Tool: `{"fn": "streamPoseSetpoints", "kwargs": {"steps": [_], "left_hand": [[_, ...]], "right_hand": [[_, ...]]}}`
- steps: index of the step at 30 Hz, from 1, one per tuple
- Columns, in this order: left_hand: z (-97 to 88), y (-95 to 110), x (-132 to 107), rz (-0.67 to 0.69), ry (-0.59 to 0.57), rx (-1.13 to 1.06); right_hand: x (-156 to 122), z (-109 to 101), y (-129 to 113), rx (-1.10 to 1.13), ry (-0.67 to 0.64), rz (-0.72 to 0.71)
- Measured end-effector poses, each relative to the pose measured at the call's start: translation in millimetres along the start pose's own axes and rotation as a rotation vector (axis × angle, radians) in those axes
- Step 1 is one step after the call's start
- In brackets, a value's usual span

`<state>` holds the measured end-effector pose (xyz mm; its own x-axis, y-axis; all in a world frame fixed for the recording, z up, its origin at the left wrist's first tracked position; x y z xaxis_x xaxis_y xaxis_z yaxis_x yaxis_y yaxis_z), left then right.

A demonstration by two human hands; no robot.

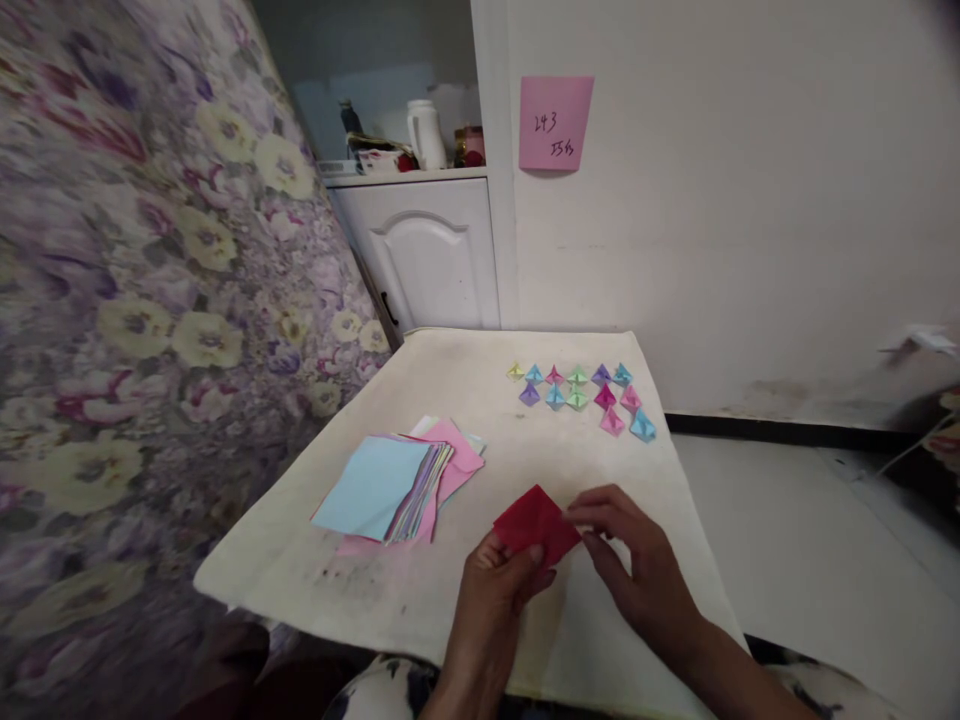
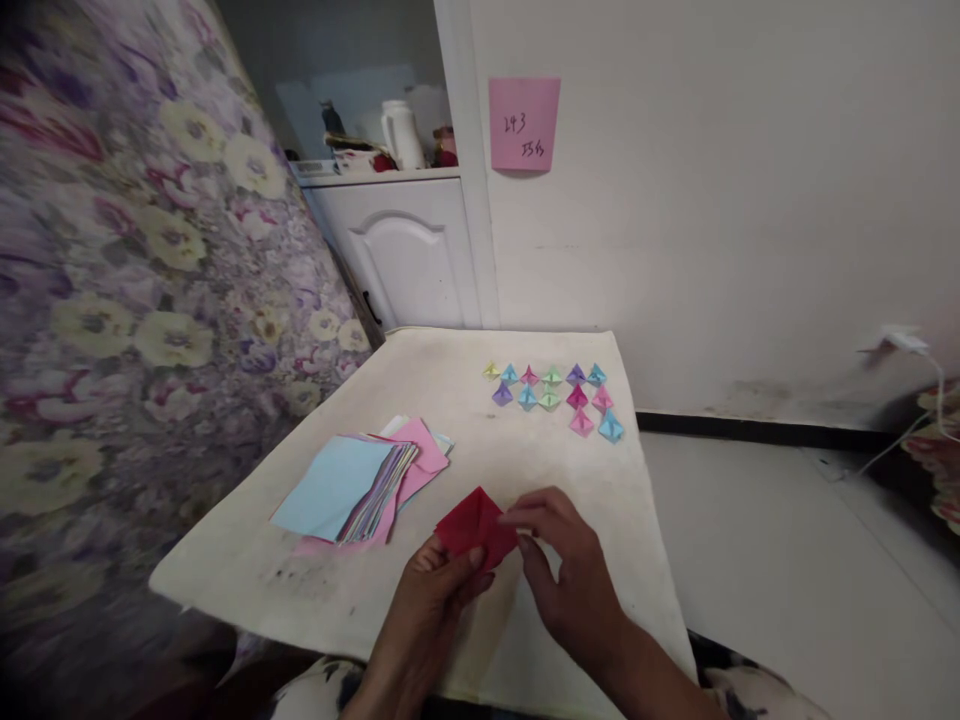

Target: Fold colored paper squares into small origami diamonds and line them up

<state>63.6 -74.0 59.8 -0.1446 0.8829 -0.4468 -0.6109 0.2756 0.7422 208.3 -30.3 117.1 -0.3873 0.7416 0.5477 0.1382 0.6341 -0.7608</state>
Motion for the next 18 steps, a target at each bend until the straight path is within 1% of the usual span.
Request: {"fn": "streamPoseSetpoints", "kwargs": {"steps": [2, 3, 5, 6, 9, 14, 18], "left_hand": [[-0.7, -3.0, 0.0, -0.015, 0.021, 0.045], [-0.3, -4.6, -0.1, -0.023, 0.026, 0.076], [1.8, -7.9, -0.4, -0.037, 0.022, 0.137], [3.3, -9.3, -0.8, -0.041, 0.016, 0.162], [8.0, -11.6, -1.9, -0.037, -0.013, 0.204], [12.3, -13.1, -2.2, -0.020, -0.102, 0.217], [12.0, -13.7, 0.0, 0.002, -0.146, 0.210]], "right_hand": [[2.0, -4.7, 11.7, 0.014, 0.066, 0.180], [2.2, -4.3, 17.7, 0.030, 0.068, 0.270], [1.1, 2.0, 27.1, 0.116, 0.020, 0.414], [0.3, 6.4, 29.7, 0.181, -0.008, 0.459], [-2.7, 17.2, 32.3, 0.355, -0.041, 0.532], [-7.0, 21.9, 36.2, 0.488, 0.012, 0.584], [-8.8, 24.7, 38.0, 0.658, 0.023, 0.648]]}}
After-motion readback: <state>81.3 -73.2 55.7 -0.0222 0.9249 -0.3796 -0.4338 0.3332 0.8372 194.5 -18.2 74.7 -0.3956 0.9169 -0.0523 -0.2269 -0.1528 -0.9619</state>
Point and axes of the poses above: each hand's wrist, its own x-axis towards the middle knuckle, its own z-axis out of the palm, y = z × x, the point moved 5 cm from there along x, towards the middle knuckle, and after that the axes turned 6 degrees about -z, right-handed, at the moved point
